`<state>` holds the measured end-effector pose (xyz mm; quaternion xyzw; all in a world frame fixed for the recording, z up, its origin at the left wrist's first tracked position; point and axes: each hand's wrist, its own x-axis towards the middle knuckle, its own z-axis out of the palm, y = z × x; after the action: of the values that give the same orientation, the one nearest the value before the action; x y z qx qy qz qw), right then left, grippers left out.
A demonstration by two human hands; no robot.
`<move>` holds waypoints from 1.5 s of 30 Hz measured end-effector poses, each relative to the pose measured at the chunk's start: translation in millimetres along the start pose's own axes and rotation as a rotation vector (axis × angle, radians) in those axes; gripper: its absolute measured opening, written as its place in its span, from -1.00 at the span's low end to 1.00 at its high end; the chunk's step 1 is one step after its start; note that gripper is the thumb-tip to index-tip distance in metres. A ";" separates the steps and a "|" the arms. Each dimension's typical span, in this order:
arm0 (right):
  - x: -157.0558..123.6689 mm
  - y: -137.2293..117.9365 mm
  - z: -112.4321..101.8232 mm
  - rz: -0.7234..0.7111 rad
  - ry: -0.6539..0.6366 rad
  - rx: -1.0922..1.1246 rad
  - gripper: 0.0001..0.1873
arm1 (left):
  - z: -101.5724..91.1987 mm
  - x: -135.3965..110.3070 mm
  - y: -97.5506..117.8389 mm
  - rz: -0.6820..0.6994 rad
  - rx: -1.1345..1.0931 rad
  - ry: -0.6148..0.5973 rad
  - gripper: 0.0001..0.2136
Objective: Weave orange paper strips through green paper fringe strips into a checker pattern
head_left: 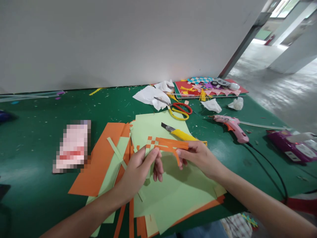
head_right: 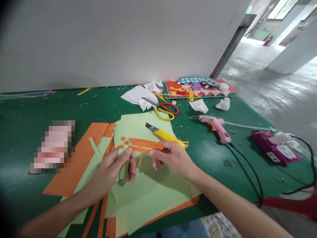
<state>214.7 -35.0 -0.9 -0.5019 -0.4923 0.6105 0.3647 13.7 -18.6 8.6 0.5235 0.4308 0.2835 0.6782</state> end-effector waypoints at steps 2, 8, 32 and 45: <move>0.3 0.5 -0.2 -0.005 0.006 0.000 -0.67 | -0.2 -0.1 -0.9 0.002 0.009 -0.003 -0.73; -0.8 -1.1 0.1 -0.016 0.045 -0.010 -0.68 | -0.8 1.5 -1.3 -0.004 -0.004 -0.009 -0.73; -0.8 4.2 3.4 -0.022 -0.083 -0.127 -0.63 | 3.8 -3.1 -8.4 -0.106 0.157 -0.233 -0.68; -4.6 2.4 7.5 -0.038 -0.044 -0.127 -0.61 | 3.3 -2.6 -7.2 -0.098 0.147 -0.241 -0.69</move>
<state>208.7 -41.6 -2.0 -0.5009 -0.5475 0.5820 0.3326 15.0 -24.4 2.8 0.5803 0.3910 0.1525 0.6979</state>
